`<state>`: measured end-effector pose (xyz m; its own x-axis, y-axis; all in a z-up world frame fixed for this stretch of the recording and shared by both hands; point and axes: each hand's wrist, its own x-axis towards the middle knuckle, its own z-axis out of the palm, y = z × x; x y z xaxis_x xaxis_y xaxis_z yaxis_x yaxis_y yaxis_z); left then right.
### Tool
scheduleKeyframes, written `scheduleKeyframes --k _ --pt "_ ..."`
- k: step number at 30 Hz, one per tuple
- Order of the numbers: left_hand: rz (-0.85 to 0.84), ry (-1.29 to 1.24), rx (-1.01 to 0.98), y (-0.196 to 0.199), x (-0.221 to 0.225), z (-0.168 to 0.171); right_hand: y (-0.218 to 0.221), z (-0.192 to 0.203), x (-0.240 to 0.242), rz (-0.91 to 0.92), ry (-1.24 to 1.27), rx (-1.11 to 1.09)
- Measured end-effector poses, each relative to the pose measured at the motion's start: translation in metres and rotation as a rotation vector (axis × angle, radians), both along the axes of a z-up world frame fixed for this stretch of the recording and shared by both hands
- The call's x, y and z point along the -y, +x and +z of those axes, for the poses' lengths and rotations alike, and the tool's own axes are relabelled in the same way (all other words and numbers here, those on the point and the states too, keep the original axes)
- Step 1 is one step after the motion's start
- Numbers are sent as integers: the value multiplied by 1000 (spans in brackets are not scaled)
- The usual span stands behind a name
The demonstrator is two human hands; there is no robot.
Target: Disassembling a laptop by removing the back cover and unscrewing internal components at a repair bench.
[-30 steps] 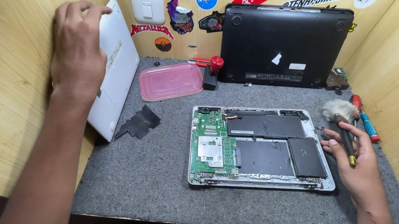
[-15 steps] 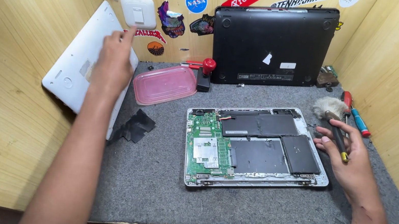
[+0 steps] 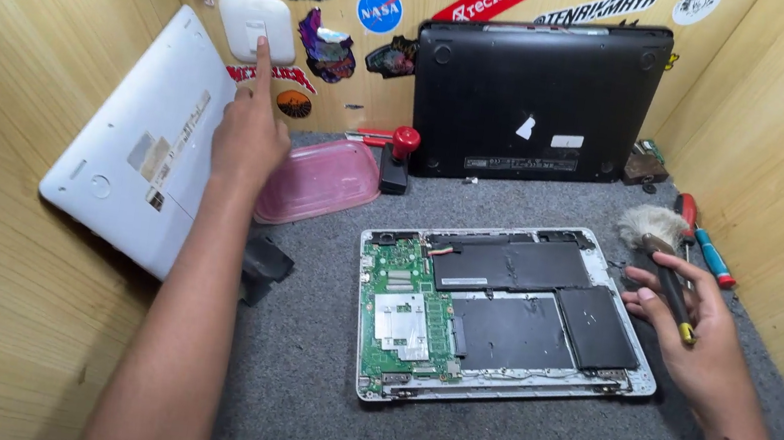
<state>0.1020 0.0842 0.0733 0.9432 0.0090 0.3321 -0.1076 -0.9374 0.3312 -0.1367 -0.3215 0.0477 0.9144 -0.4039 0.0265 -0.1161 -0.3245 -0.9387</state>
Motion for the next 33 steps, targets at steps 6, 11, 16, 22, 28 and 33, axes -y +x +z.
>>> scheduleKeyframes --k 6,11,16,22,28,33 --pt "-75 149 -29 -29 34 -38 4 -16 11 49 -32 96" --pt "-425 -54 -177 -77 80 -48 3 -33 26 -61 9 366" --pt "-536 -82 -189 -76 83 -61 22 -16 55 -266 -13 621" --pt "-557 -180 -201 -76 81 -64 91 -7 77 -1 -83 252" --pt "-579 -216 -194 -74 81 -66 64 -14 53 -132 -117 -3" --pt "-541 -157 -212 -76 83 -62 12 11 68 -208 -393 -85"
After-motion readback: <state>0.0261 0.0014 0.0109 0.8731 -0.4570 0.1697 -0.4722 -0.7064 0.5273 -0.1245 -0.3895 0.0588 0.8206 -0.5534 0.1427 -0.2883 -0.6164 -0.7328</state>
